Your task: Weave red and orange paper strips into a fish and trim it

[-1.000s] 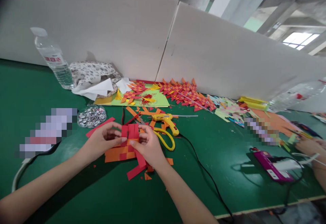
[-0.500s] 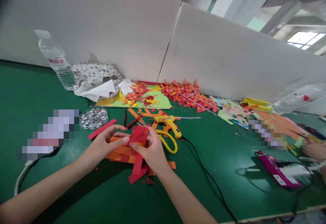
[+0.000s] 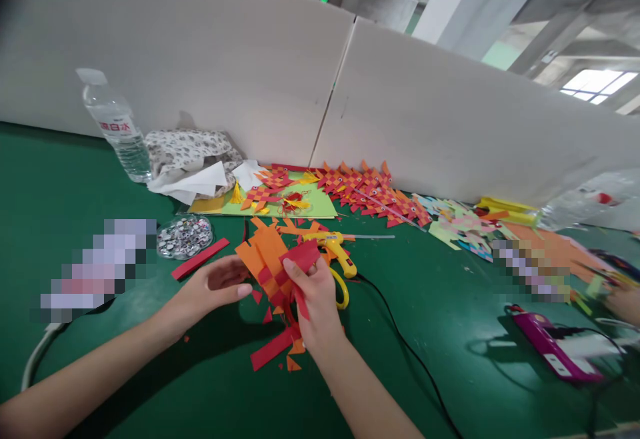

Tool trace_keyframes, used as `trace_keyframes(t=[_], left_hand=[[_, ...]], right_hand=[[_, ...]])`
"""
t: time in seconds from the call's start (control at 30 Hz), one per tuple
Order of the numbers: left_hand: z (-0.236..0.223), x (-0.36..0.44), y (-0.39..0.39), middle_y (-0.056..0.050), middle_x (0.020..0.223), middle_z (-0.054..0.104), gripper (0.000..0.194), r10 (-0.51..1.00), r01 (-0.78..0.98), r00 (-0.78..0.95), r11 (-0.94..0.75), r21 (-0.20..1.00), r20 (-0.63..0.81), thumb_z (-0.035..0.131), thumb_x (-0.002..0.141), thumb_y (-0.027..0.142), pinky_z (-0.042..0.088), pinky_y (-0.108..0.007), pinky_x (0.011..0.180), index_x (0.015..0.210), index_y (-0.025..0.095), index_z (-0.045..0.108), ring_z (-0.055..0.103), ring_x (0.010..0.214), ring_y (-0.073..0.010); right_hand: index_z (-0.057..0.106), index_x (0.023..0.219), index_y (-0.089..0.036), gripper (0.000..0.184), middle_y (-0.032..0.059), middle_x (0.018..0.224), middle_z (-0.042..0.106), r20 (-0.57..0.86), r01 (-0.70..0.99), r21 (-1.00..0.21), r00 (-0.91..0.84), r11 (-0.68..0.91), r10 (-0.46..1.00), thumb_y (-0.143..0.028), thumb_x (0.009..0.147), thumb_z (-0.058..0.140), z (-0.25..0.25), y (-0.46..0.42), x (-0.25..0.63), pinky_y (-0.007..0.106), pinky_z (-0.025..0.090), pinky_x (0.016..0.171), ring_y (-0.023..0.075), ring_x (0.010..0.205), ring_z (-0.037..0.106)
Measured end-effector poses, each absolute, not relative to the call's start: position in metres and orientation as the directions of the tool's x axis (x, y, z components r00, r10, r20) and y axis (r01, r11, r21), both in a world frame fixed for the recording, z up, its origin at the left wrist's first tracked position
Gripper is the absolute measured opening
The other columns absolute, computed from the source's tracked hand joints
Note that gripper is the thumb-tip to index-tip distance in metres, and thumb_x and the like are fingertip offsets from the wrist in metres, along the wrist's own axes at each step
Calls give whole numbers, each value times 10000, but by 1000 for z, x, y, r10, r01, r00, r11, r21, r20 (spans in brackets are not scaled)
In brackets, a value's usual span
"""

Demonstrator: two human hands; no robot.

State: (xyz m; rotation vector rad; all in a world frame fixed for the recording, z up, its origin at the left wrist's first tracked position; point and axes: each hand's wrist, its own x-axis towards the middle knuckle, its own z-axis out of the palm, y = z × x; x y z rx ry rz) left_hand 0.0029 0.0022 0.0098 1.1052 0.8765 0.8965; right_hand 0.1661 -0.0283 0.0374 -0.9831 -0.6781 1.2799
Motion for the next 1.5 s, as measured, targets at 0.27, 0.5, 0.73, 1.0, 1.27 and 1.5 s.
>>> trace_keyframes(t=[0.27, 0.5, 0.73, 1.0, 1.27, 1.5], left_hand=[[20, 2, -5, -16, 777, 737, 238, 915, -93, 351, 246, 965, -199, 683, 712, 416, 522, -276, 700, 756, 183, 714, 669, 734, -179], [20, -6, 7, -20, 813, 738, 307, 899, -131, 370, 298, 945, -232, 684, 703, 448, 510, -242, 653, 834, 170, 698, 659, 704, -163], [18, -10, 8, -28, 870, 738, 273, 886, -173, 351, 381, 908, -304, 700, 706, 402, 511, -229, 704, 869, 183, 699, 672, 817, -180], [16, -9, 12, -33, 920, 725, 255, 893, -304, 266, 435, 848, -363, 643, 773, 365, 541, -250, 669, 966, 198, 638, 679, 815, -177], [18, -10, 12, -61, 1088, 682, 342, 885, -304, 313, 437, 846, -345, 698, 729, 312, 538, -244, 701, 1037, 195, 609, 659, 920, -190], [16, -9, 13, -78, 1075, 689, 392, 899, -319, 324, 397, 861, -295, 745, 675, 250, 542, -253, 703, 1032, 169, 606, 670, 896, -201]], right_hand=[[548, 993, -232, 512, -5, 835, 670, -177, -403, -907, 109, -120, 978, -219, 563, 825, 25, -36, 157, 331, 526, 773, 188, 801, 649], [574, 1013, -243, 536, -34, 789, 630, -198, -233, -955, 30, -185, 980, -228, 543, 831, 23, -34, 163, 257, 496, 678, 139, 717, 624], [532, 1045, -246, 459, 25, 949, 674, -40, -141, -990, 154, -18, 987, -237, 644, 753, 16, -25, 173, 342, 485, 822, 194, 914, 620], [471, 1226, -269, 590, 77, 1348, 452, 348, 344, -859, -149, 378, 926, -211, 690, 712, 22, -32, 173, 442, 332, 1048, 258, 1257, 408], [628, 794, -257, 44, 44, 1138, 590, 554, 670, -597, -54, 441, 831, -274, 774, 664, 23, -31, 171, 440, 384, 979, 246, 1148, 487], [526, 1061, -239, 383, 53, 1005, 628, 404, 608, -748, 101, 265, 909, -335, 730, 694, 18, -30, 171, 369, 495, 833, 216, 949, 596]])
